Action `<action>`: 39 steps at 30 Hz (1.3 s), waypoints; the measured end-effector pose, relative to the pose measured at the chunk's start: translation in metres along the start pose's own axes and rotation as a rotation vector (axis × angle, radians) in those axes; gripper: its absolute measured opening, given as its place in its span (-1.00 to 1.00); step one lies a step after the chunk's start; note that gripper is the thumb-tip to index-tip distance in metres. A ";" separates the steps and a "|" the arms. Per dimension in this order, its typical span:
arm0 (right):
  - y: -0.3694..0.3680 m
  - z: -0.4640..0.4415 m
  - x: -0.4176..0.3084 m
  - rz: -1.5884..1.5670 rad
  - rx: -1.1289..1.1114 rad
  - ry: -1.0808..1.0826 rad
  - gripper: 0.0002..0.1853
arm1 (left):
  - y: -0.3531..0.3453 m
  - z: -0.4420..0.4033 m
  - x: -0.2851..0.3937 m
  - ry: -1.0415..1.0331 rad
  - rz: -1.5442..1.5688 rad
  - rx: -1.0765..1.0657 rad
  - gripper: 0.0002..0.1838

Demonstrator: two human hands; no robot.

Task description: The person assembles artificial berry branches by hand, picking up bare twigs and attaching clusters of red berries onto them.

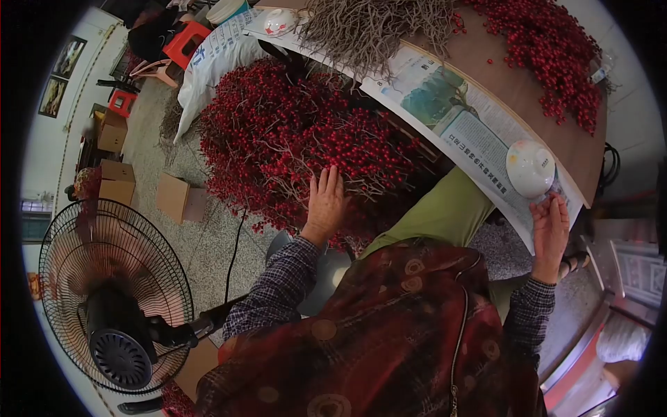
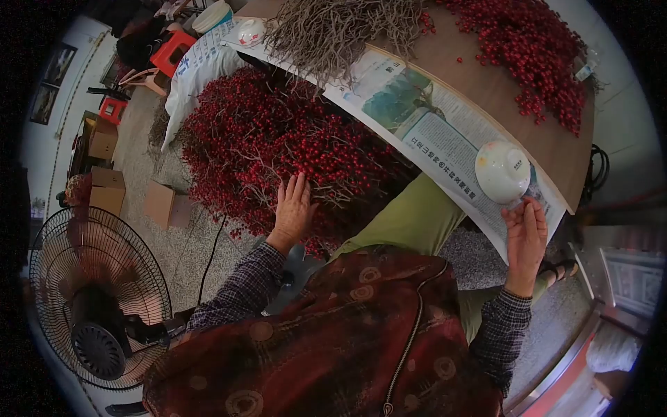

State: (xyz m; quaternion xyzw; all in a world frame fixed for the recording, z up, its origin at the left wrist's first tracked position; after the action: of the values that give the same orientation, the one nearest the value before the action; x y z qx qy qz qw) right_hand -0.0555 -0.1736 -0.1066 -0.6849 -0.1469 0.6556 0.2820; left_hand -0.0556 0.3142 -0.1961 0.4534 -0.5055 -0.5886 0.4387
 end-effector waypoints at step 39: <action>-0.047 0.026 -0.016 0.418 0.022 0.058 -0.82 | 0.171 -0.183 0.189 -0.090 1.877 -0.334 -0.83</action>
State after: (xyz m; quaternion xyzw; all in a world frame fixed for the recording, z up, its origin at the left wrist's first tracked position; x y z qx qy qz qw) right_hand -0.0745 -0.1403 -0.0653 -0.7161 0.0137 0.6813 0.1513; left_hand 0.0950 0.0761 -0.0572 -0.2290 -0.5890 -0.0778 0.7711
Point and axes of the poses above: each hand's wrist, its own z-axis away from the middle knuckle, its own y-axis out of the back of the hand, x = y × z, the point moved 8 cm from there along -z, towards the middle knuckle, and after that the axes turned 1 degree about x, right-handed, at the moved point
